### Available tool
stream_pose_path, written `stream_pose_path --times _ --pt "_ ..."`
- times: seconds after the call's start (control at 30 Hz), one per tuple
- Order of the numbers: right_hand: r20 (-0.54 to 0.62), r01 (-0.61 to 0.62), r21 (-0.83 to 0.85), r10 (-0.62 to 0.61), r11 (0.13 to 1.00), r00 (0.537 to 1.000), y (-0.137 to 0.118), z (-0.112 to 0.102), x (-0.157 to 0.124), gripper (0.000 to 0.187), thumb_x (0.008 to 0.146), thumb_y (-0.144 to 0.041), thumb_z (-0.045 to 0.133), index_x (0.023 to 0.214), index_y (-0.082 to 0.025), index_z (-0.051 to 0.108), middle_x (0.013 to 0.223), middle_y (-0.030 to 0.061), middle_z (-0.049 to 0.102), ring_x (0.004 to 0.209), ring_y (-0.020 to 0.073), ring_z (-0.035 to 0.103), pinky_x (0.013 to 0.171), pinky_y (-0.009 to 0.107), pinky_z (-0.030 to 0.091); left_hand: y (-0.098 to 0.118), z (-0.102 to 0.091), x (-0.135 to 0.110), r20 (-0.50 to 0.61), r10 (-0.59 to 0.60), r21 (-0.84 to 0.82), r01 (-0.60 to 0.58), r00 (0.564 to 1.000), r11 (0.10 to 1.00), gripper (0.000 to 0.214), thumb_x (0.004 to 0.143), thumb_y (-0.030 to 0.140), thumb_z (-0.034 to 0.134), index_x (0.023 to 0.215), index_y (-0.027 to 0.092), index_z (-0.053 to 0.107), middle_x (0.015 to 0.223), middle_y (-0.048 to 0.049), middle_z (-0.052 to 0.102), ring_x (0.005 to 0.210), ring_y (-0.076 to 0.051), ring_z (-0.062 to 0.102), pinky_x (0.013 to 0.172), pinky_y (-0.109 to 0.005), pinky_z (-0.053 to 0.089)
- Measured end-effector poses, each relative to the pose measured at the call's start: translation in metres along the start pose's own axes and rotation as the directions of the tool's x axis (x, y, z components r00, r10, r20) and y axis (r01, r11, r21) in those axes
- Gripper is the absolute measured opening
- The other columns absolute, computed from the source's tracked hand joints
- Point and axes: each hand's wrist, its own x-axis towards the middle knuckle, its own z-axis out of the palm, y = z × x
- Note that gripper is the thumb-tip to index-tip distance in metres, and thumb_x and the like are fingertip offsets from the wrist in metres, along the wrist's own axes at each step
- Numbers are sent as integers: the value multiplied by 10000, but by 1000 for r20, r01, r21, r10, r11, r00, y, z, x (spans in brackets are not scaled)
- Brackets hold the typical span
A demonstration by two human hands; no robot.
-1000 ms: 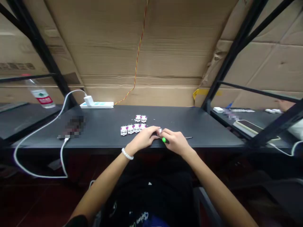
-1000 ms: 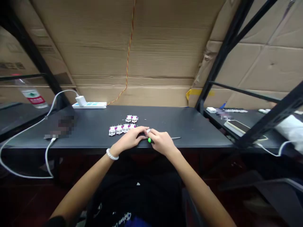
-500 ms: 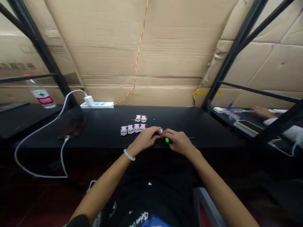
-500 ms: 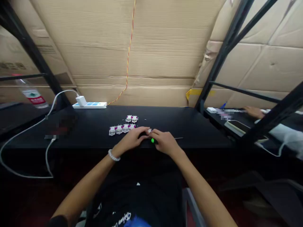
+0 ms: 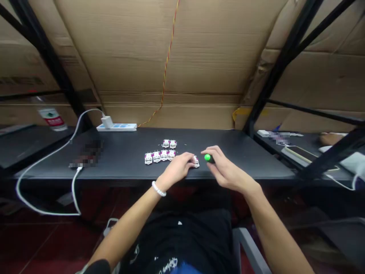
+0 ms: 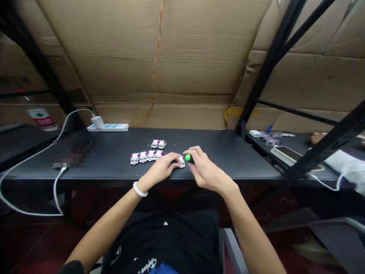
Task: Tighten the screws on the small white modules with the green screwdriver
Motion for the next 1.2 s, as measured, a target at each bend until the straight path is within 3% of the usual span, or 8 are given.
stream_pose_path --times 0.1,0.2,0.27,0.37,0.57,1.0,1.2 --pt "-233 48 163 -8 985 972 4 -14 5 323 1054 -250 584 1373 -266 534 1273 123 662 1182 261 729 1064 462 611 0 2 0 11 6 56 -7 1000 998 115 1032 129 581 1004 191 674 1151 -91 746 1061 -240 717 998 -380 567" --pt "-481 90 393 121 915 868 8 -16 16 321 1048 -386 663 1321 -306 514 1164 64 722 1031 230 799 932 411 679 -1 4 1 13 3 96 -4 1000 995 116 1042 138 570 1005 188 668 1157 -97 739 1064 -245 716 1012 -394 564" --pt "-550 110 490 208 865 809 9 -11 24 340 1041 -463 671 1299 -311 510 1078 39 741 940 220 817 886 401 696 -2 5 0 4 -2 96 1 1000 995 116 1045 151 576 984 188 669 1170 -100 740 1083 -249 718 1029 -401 561" --pt "-557 96 541 271 835 785 11 2 35 405 1012 -544 694 1272 -299 503 1006 26 739 882 220 823 883 406 700 -3 5 0 -6 0 79 0 1000 997 114 1038 158 598 957 186 674 1194 -105 743 1104 -252 722 1038 -401 563" --pt "-519 76 537 258 840 815 16 23 45 439 1034 -615 615 1297 -302 453 993 24 709 884 226 827 849 394 697 -4 5 0 -18 28 42 -27 999 999 138 1029 133 597 930 184 678 1173 -105 750 1074 -238 732 1018 -385 575" --pt "-503 83 544 246 835 829 17 25 48 406 1039 -557 632 1296 -297 456 998 17 697 880 212 825 808 364 696 -2 5 0 -12 -2 59 2 1000 998 139 1019 124 593 921 184 673 1171 -112 744 1078 -253 725 1034 -409 575" --pt "-543 121 498 199 859 816 15 30 53 543 948 -480 790 1368 -326 482 971 -12 698 844 195 795 715 357 703 -2 6 0 -8 7 48 -7 1000 999 138 1018 110 582 928 192 647 1139 -99 743 1033 -239 723 990 -374 574"
